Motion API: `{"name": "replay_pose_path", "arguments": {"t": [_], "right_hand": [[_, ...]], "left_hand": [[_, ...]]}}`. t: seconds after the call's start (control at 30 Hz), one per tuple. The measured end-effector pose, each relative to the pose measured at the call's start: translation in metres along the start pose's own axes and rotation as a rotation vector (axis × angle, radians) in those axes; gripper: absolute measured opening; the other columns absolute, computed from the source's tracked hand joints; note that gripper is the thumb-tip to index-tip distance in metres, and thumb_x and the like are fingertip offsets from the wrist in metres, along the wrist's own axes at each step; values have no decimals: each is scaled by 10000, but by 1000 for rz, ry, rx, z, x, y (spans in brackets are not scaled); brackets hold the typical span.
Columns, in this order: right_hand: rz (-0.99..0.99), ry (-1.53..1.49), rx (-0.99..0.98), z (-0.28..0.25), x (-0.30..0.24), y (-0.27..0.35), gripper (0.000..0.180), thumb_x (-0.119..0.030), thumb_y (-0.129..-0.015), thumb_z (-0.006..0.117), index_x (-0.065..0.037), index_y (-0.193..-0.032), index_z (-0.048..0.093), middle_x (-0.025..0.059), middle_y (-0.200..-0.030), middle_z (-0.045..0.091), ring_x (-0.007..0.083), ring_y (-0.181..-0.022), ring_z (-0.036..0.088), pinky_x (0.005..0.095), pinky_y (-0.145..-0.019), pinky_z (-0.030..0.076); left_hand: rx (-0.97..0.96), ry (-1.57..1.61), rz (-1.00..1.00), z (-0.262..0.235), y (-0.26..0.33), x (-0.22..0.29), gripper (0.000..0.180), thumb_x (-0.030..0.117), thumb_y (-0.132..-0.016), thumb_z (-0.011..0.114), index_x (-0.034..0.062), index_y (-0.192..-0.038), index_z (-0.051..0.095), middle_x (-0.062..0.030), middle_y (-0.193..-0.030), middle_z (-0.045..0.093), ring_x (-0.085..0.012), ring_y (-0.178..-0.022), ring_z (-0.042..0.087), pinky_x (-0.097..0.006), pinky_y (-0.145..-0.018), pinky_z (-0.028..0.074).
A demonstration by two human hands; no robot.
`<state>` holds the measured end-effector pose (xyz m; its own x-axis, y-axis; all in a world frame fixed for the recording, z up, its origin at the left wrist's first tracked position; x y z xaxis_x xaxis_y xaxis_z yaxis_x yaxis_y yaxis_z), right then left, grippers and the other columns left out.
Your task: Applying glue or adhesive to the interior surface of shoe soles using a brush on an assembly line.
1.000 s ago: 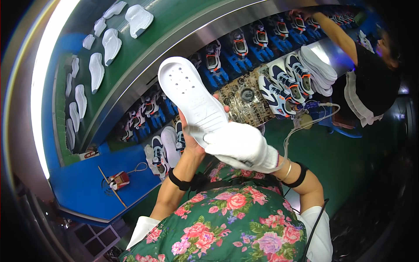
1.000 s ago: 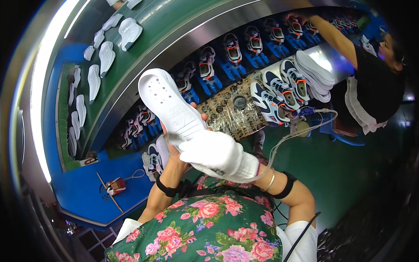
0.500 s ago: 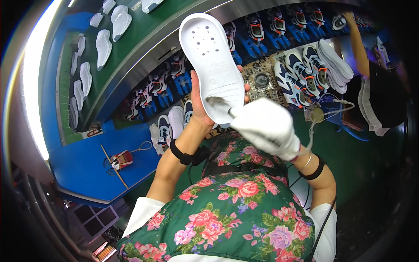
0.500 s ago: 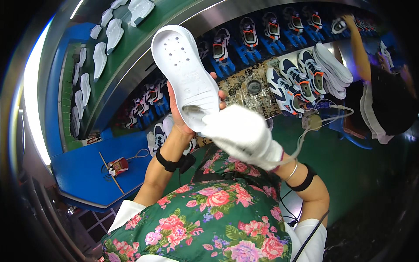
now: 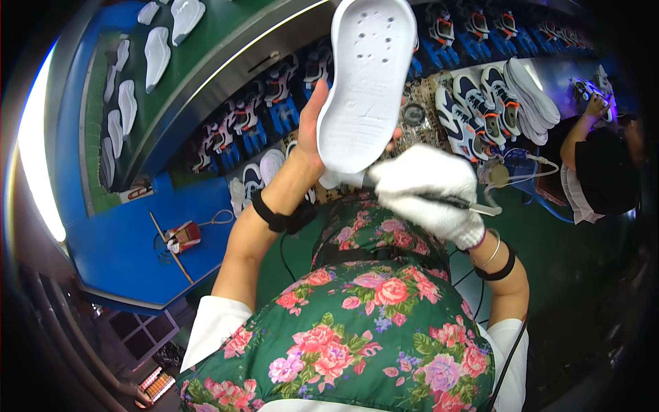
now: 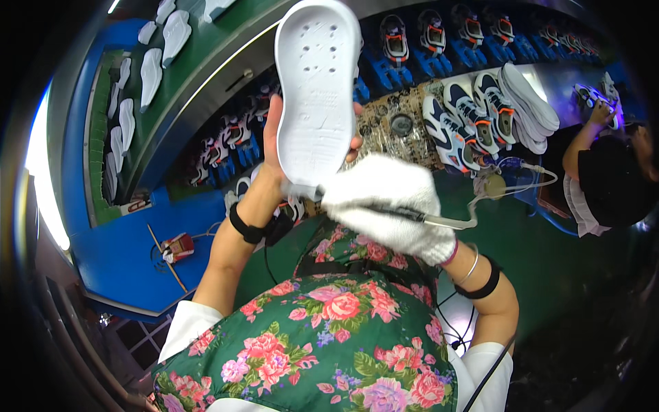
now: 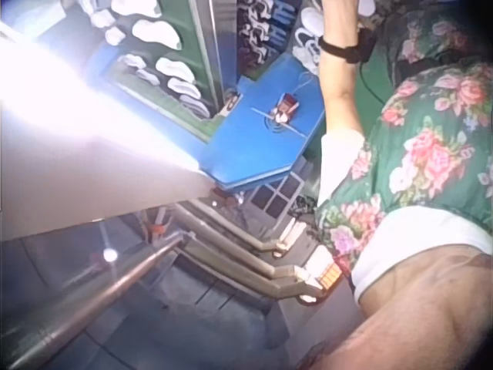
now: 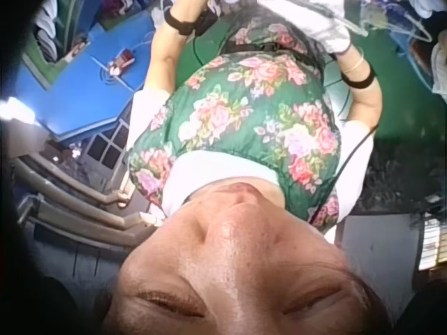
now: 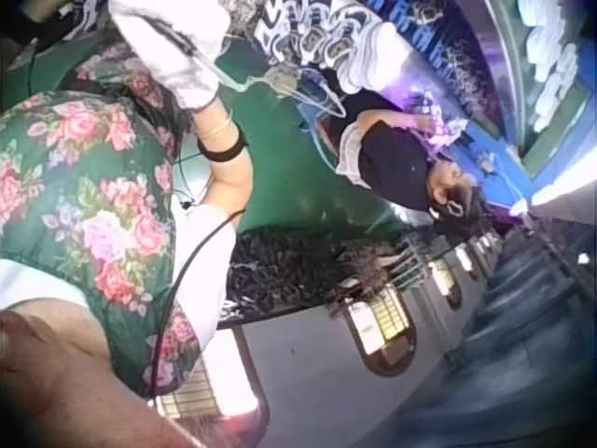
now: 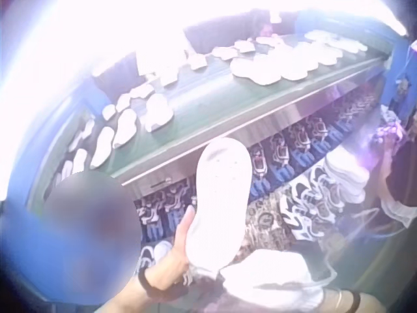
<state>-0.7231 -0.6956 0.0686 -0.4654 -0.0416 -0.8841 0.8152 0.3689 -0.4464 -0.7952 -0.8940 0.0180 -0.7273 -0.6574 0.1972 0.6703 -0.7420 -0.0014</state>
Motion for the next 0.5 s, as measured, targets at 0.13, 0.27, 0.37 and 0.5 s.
{"name": "replay_pose_path", "arguments": {"t": [0.13,0.27,0.37,0.5], "right_hand": [[-306,416,-28,0,3,4,293,-47,-710,730,-56,-1002,734,117,-1002,719,277,-857,693,351,-736,562],[-232,293,-144,15,-6,20,308,-27,-709,728,-63,-1014,721,125,-1020,715,282,-850,687,358,-725,553],[17,-3,-71,12,-8,19,182,-47,-767,772,-68,-944,741,92,-977,729,239,-827,692,335,-722,552],[-82,245,110,4,1,12,213,-26,-741,795,-75,-941,742,108,-945,729,232,-798,686,326,-697,539]], "left_hand": [[26,-103,-53,2,-3,7,866,690,-907,438,112,-1533,280,-271,-1463,385,-484,-1125,557,-572,-918,493],[92,-211,-101,3,-2,11,882,707,-887,460,137,-1536,282,-272,-1460,371,-454,-1084,552,-529,-854,495],[69,-243,-101,-2,1,12,901,721,-871,469,142,-1537,288,-272,-1462,376,-442,-1082,555,-509,-839,485],[85,-245,-112,-1,-5,11,901,722,-871,465,141,-1538,289,-270,-1462,381,-440,-1075,559,-507,-836,476]]}}
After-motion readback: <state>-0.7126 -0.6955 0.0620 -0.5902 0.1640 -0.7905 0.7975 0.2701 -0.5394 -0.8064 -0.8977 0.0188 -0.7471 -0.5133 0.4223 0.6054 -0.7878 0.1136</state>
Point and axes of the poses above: each hand's wrist, its own y-axis away from the middle knuckle, its own z-axis out of the palm, x = y × z, the point moved 1 cm from there along -y, towards the middle knuckle
